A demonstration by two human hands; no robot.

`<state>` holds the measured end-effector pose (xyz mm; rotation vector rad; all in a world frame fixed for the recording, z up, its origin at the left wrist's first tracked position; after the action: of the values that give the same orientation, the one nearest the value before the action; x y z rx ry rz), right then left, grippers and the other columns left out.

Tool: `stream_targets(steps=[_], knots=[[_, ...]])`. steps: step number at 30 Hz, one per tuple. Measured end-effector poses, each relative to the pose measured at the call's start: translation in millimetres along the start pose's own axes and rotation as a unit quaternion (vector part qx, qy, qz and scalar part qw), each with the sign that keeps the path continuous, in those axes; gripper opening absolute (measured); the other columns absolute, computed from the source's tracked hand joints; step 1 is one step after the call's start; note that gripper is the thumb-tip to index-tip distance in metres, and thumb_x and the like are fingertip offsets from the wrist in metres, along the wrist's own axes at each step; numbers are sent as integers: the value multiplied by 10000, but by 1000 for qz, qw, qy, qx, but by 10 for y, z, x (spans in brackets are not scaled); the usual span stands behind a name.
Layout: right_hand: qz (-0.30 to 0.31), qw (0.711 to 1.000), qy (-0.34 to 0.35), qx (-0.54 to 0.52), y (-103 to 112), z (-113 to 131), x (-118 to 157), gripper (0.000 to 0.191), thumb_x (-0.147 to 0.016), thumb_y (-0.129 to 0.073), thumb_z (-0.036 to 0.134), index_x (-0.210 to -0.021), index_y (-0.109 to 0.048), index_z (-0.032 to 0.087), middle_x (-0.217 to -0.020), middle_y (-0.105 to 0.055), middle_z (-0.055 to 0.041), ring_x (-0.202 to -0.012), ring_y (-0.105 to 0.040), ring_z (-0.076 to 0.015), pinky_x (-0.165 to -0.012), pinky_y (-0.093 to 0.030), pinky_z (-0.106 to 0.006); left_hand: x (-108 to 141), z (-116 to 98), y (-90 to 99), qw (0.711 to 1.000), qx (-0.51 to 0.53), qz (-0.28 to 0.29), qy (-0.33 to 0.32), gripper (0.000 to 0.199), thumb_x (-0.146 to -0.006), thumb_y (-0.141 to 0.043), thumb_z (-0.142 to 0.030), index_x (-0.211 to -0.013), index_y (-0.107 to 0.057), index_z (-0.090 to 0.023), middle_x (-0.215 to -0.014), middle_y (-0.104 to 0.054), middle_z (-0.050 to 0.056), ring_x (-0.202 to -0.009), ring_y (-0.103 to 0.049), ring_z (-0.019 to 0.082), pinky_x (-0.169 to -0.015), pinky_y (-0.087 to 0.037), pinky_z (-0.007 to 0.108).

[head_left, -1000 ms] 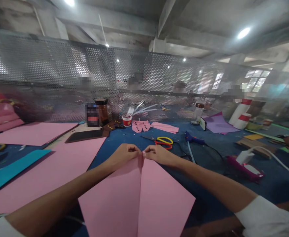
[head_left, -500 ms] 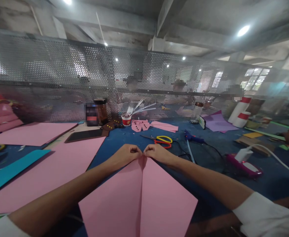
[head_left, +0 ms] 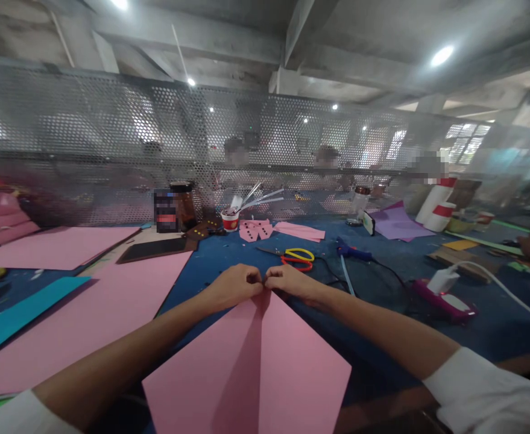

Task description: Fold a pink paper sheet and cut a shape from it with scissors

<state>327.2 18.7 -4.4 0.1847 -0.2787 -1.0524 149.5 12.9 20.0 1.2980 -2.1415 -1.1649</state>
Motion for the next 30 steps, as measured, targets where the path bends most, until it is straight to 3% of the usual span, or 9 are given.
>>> stream_targets(steps=[21,30], knots=[[31,999,-5,-35,11,-47,-14,99,-674,-560,199,-771,-580,192,-617,-597,44,-568,-601,-107,-514,-480,-190,76,-98,-20,996,-90,-20,6,158,-747,-510,-261,-719,-655,-203,-735,-694,23,-694,-616,187,-602,-373,246],[23,999,-5,-44,21,-62,-19,98,-675,-567,187,-766,-604,179,-629,-600,37,-558,-591,-95,-490,-458,-171,114,-136,-27,990,-134,-48,4,156,-770,-513,-283,-736,-655,-230,-748,-706,7,-692,-624,185,-570,-339,248]])
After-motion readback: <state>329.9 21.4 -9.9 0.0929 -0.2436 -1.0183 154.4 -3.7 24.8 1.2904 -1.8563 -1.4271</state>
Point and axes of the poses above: each hand's wrist, its own x-axis away from the middle knuckle, its own y-axis out of the back of the hand, z = x × y, the point moved 1 cm from there along -x, towards the middle knuckle
